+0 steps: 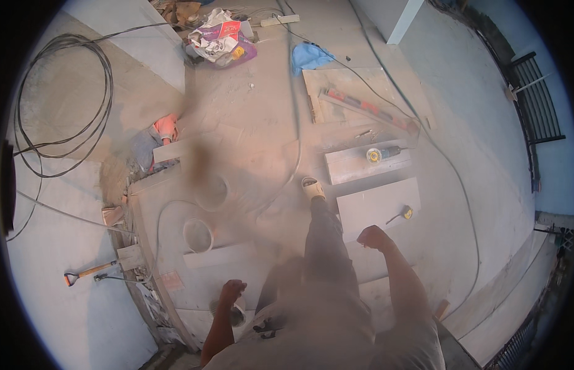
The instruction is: The person mixes adhesive in a bucket using a trowel, then scoops and spreads the adhesive onto a rectangular tile. The person sits on the floor during the process and handles multiple tiles and buckets.
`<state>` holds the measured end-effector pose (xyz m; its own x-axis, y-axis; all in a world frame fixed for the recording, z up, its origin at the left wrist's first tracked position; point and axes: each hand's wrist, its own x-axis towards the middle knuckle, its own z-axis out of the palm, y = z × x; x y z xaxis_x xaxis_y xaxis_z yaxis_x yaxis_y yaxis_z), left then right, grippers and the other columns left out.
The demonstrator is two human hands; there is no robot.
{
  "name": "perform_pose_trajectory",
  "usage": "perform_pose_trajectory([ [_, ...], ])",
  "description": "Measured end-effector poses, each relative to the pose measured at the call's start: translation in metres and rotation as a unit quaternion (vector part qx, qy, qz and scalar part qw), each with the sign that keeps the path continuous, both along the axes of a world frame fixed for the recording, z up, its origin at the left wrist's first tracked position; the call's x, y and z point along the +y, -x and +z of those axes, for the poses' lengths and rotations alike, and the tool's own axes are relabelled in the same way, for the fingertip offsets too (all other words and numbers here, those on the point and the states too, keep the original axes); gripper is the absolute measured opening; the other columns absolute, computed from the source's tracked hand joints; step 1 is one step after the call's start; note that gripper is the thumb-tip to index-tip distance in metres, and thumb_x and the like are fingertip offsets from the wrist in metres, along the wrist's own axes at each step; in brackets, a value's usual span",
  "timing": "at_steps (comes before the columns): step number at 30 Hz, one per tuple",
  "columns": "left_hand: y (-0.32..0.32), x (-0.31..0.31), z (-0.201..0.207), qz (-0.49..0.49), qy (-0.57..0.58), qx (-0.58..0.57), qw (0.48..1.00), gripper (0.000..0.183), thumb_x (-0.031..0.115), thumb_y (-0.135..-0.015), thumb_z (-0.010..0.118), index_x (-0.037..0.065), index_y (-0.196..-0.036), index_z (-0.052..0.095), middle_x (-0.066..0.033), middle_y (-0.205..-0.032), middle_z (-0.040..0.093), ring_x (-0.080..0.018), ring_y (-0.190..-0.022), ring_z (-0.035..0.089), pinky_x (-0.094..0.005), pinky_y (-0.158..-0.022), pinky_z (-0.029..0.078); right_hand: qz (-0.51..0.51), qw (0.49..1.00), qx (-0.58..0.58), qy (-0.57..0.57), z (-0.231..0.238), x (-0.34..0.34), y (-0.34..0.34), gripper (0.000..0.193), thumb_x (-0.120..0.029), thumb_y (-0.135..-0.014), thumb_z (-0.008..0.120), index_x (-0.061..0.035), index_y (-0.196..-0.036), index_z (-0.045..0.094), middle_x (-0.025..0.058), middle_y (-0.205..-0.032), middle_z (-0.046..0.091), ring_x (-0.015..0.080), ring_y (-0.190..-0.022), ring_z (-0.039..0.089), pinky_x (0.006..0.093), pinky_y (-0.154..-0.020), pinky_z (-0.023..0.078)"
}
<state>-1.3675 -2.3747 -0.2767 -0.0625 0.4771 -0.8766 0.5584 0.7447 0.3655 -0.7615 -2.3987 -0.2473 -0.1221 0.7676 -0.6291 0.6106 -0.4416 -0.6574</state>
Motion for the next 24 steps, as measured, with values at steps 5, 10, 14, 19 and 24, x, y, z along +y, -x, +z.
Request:
perform_pose_trajectory([
  [5,-0.045,0.040,0.013,0.044,0.034,0.043,0.998,0.043,0.029,-0.084,0.073,-0.005,-0.110,0.066,-0.0090,-0.088,0.069,-0.0156,-0.076,0.062,-0.0318,-0.068,0.051,-0.002,0.991,-0.092,0.099,-0.118,0.089,-0.089,0.012,-0.015,-0.073,0.066,-0.0060,-0.065,0.066,0.0120,-0.074,0.069,0.0299,-0.077,0.068,0.0444,-0.071,0.055],
  [10,-0.105,0.084,0.004,-0.097,0.189,0.058,0.976,0.036,0.029,-0.085,0.072,-0.003,-0.100,0.070,-0.0108,-0.092,0.070,-0.0184,-0.082,0.064,-0.0337,-0.076,0.052,0.021,0.959,-0.283,0.005,-0.255,0.195,-0.158,0.012,-0.010,-0.073,0.066,-0.0052,-0.080,0.073,0.0149,-0.082,0.070,0.0310,-0.080,0.070,0.0412,-0.069,0.057],
  [14,-0.217,0.145,0.011,-0.131,0.122,0.042,0.983,0.038,0.031,-0.090,0.069,0.000,-0.111,0.067,-0.0114,-0.105,0.070,-0.0211,-0.101,0.066,-0.0323,-0.090,0.050,-0.040,0.957,-0.287,0.028,-0.314,0.306,-0.222,0.017,-0.012,-0.077,0.061,-0.0013,-0.083,0.073,0.0192,-0.089,0.069,0.0359,-0.086,0.069,0.0475,-0.073,0.056],
  [19,-0.336,0.215,-0.007,0.042,0.191,0.003,0.981,0.035,0.023,-0.092,0.066,0.001,-0.119,0.064,-0.0162,-0.115,0.068,-0.0282,-0.108,0.064,-0.0375,-0.097,0.048,-0.084,0.905,-0.417,-0.003,-0.371,0.432,-0.306,0.041,-0.017,-0.088,0.056,-0.0053,-0.128,0.057,0.0206,-0.132,0.059,0.0374,-0.121,0.057,0.0500,-0.100,0.046],
  [24,-0.362,0.194,-0.025,-0.028,0.206,-0.054,0.977,0.043,0.026,-0.094,0.068,-0.002,-0.125,0.057,-0.0166,-0.122,0.067,-0.0240,-0.116,0.064,-0.0329,-0.098,0.049,0.077,0.856,-0.509,-0.038,-0.458,0.502,-0.383,0.054,-0.021,-0.093,0.056,-0.0065,-0.144,0.043,0.0241,-0.131,0.059,0.0416,-0.118,0.059,0.0511,-0.099,0.049],
])
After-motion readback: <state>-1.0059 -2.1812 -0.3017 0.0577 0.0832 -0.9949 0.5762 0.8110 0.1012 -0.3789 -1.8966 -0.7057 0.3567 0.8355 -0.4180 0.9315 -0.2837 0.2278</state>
